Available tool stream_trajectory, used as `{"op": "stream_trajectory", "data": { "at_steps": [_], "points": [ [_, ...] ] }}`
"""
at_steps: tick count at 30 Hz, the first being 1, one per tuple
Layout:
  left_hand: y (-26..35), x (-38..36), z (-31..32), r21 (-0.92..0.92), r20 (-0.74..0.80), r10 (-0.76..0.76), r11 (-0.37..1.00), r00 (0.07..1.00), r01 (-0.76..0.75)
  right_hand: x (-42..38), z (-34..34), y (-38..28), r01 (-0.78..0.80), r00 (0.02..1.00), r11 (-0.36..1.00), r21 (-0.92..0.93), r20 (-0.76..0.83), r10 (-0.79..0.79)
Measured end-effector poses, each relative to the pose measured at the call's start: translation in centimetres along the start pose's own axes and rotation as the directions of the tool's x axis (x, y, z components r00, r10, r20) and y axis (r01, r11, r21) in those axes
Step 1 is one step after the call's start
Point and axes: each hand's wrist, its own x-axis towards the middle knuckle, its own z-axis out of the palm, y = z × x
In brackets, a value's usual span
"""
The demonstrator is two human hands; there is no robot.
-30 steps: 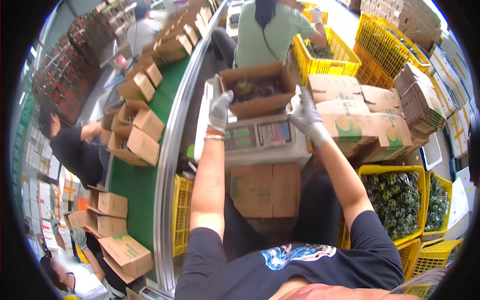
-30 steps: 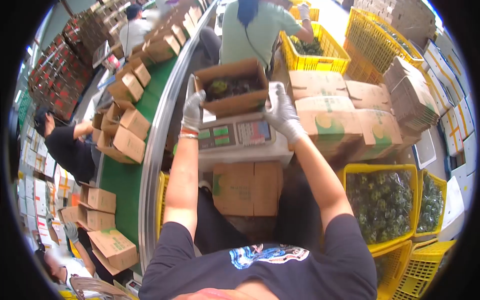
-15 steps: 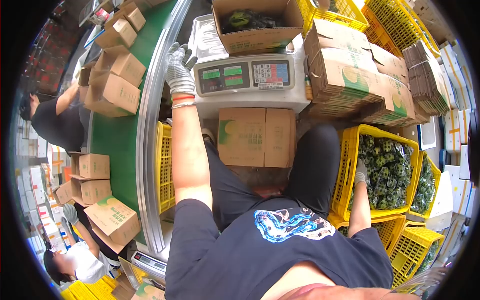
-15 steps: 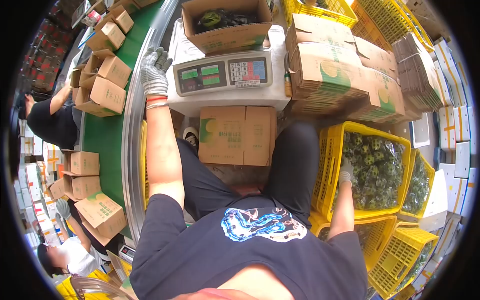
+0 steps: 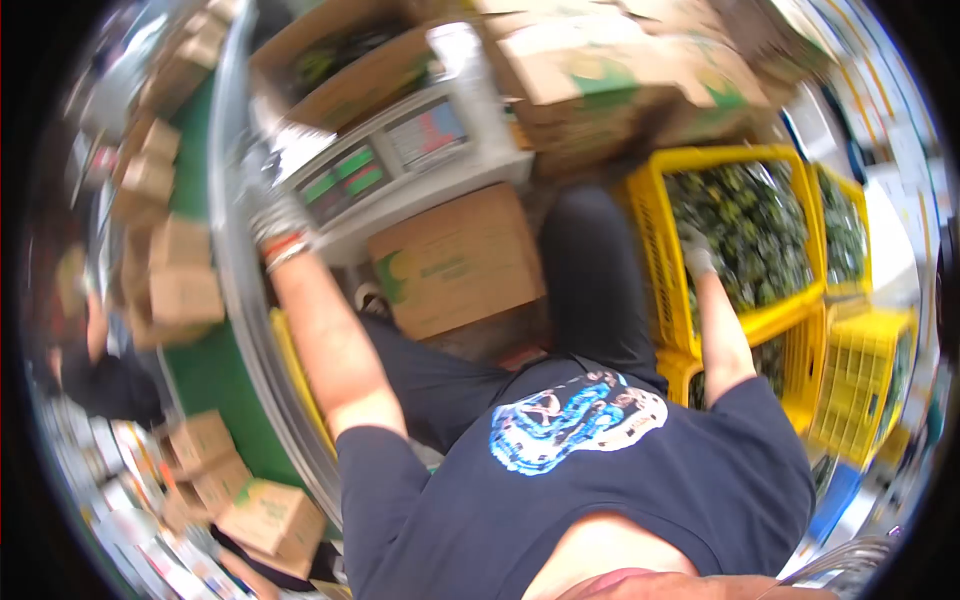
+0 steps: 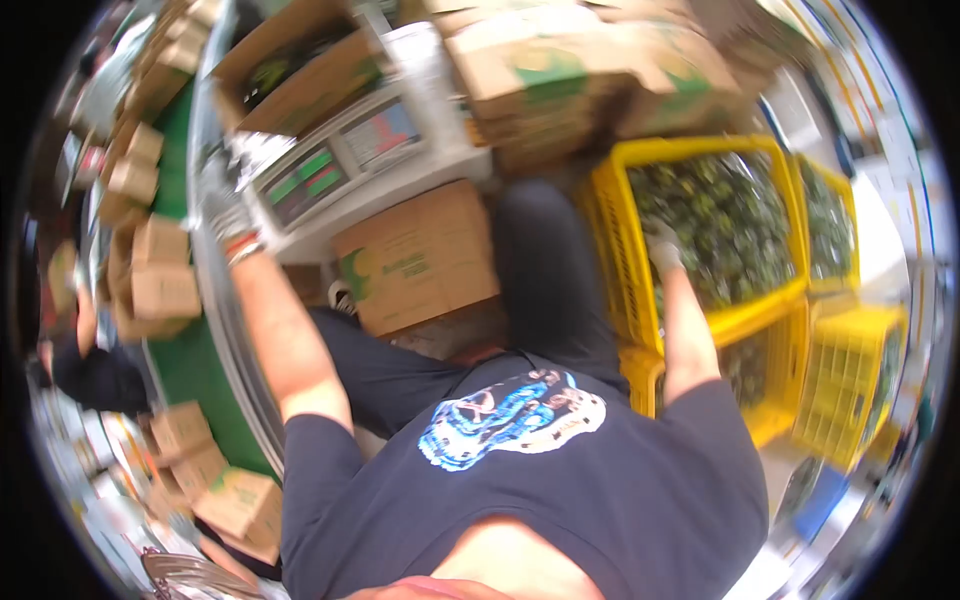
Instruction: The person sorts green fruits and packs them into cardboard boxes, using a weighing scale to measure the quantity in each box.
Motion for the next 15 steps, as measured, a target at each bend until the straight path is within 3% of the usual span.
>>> {"op": "stream_trajectory", "data": {
  "at_steps": [1,2,4,5,6,7,8,9,10,11,12,14,15],
  "points": [
    [1.0,-0.1,-0.3,0.305,0.074,0.121,0.942,0.99,-0.138,-0.5,-0.2,0.0,-0.057,0.995,0.997,-0.05,-0.082,0.053],
    [2.8,-0.9,2.1,0.304,0.087,0.301,0.9,0.95,-0.313,-3.8,-2.2,-5.9,-0.09,0.989,0.994,-0.066,-0.121,0.082],
    [4.9,0.0,3.3,0.697,0.219,0.578,0.47,0.786,-0.541,-4.7,-3.6,-5.4,-0.167,0.945,0.973,0.163,-0.254,0.204],
    [5.8,0.8,4.0,0.714,0.282,0.5,0.46,0.819,-0.527,-4.5,-4.3,-3.6,-0.107,0.935,0.922,0.373,-0.277,0.22],
    [6.1,2.3,4.4,0.606,0.388,0.449,0.534,0.805,-0.59,-5.1,-4.4,-1.8,-0.023,0.928,0.831,0.555,-0.298,0.225],
    [7.8,3.2,6.0,0.684,0.491,0.319,0.435,0.811,-0.585,-6.9,-5.4,-2.6,0.003,0.934,0.575,0.818,-0.207,0.29],
    [9.1,4.0,7.5,0.747,0.561,0.178,0.314,0.809,-0.587,-8.7,-7.0,-4.6,0.032,0.947,0.245,0.969,-0.107,0.301],
    [8.5,6.1,8.2,0.781,0.588,0.049,0.226,0.808,-0.582,-10.0,-7.6,-4.6,0.107,0.994,0.018,0.994,-0.107,-0.008],
    [8.2,7.7,9.1,0.805,0.591,-0.079,0.127,0.803,-0.58,-11.5,-8.4,-6.3,0.092,0.995,-0.078,0.993,-0.09,0.032],
    [9.1,7.4,11.0,0.859,0.503,-0.283,0.064,0.817,-0.507,-12.9,-9.1,-9.5,0.079,0.995,-0.175,0.981,-0.068,0.067],
    [9.0,7.9,12.1,0.873,0.442,-0.39,-0.022,0.808,-0.487,-13.5,-9.4,-11.2,0.068,0.994,-0.27,0.96,-0.043,0.098],
    [7.7,8.6,12.8,0.857,0.377,-0.395,-0.196,0.838,-0.477,-13.0,-7.7,-10.8,0.07,0.984,-0.205,0.976,-0.034,0.173],
    [6.5,10.0,12.5,0.845,0.392,-0.386,-0.207,0.835,-0.492,-12.7,-7.3,-10.2,0.08,0.981,-0.17,0.982,-0.047,0.189]
  ]
}}
